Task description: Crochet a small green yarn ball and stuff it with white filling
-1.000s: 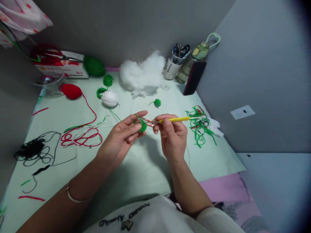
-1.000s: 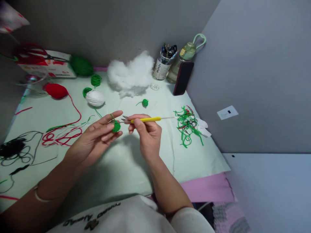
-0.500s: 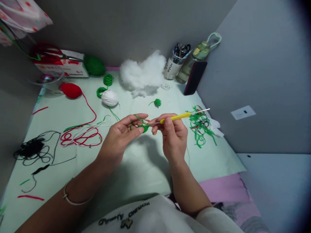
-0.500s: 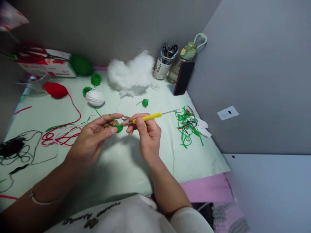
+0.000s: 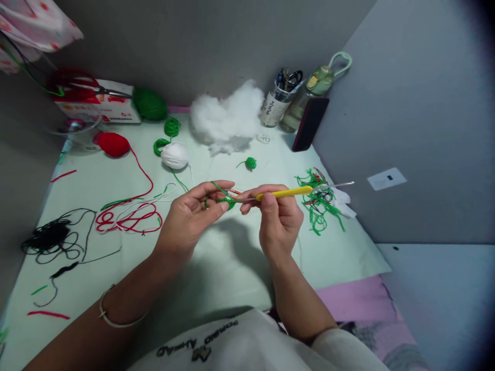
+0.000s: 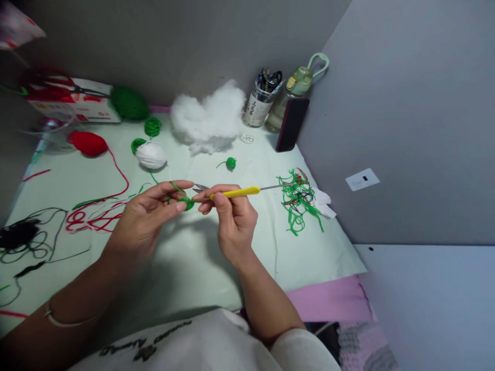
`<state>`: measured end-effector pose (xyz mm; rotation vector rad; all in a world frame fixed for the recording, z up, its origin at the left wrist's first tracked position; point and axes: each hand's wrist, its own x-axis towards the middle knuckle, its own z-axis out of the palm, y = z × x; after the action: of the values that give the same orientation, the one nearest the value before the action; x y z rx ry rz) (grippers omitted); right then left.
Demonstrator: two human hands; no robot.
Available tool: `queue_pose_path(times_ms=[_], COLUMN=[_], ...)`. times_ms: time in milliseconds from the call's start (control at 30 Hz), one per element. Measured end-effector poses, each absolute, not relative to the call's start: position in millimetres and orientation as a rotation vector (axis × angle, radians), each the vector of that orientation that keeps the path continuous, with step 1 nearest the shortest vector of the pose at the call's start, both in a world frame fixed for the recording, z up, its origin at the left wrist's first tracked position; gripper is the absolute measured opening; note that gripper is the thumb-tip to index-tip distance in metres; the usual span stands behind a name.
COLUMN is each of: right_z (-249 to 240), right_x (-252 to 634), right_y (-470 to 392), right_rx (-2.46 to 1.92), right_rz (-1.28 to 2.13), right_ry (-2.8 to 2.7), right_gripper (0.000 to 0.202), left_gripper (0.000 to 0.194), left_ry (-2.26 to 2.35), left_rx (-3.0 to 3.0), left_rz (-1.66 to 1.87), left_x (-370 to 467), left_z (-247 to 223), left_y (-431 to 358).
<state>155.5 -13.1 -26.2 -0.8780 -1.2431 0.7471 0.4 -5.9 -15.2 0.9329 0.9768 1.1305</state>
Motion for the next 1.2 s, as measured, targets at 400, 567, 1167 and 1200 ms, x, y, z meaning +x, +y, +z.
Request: queue_pose_path(times_ms=[400,567,1167,1200], right_z=[-26.7,-27.3,-36.2,-39.0], right_x=[154.6,154.8,156.5,155.7], right_y=[-11.6,-13.9,-13.6,-14.1], right_rx=[-0.899,-0.961,-0.882,-0.867], right_rz=[0.782,0.653,0.402,0.307], right_ry=[-1.222,-1.324,-1.564,-1.629], right_gripper=[0.019,0.019,0.020,0.024], left_gripper=[0.029,0.027,0.033,0.038], left_ry=[0.953,1.043,1.220,1.184], left_rx=[0.883,0.945,1.139,1.091], left_rz=[1.116,1.160,1.393,1.392], left_x=[0.3,0.5,11.3,12.2], left_z=[-17.3,-18.5,-13.2,-13.0], left_y=[-3.7,-5.5,-18.1,-18.8])
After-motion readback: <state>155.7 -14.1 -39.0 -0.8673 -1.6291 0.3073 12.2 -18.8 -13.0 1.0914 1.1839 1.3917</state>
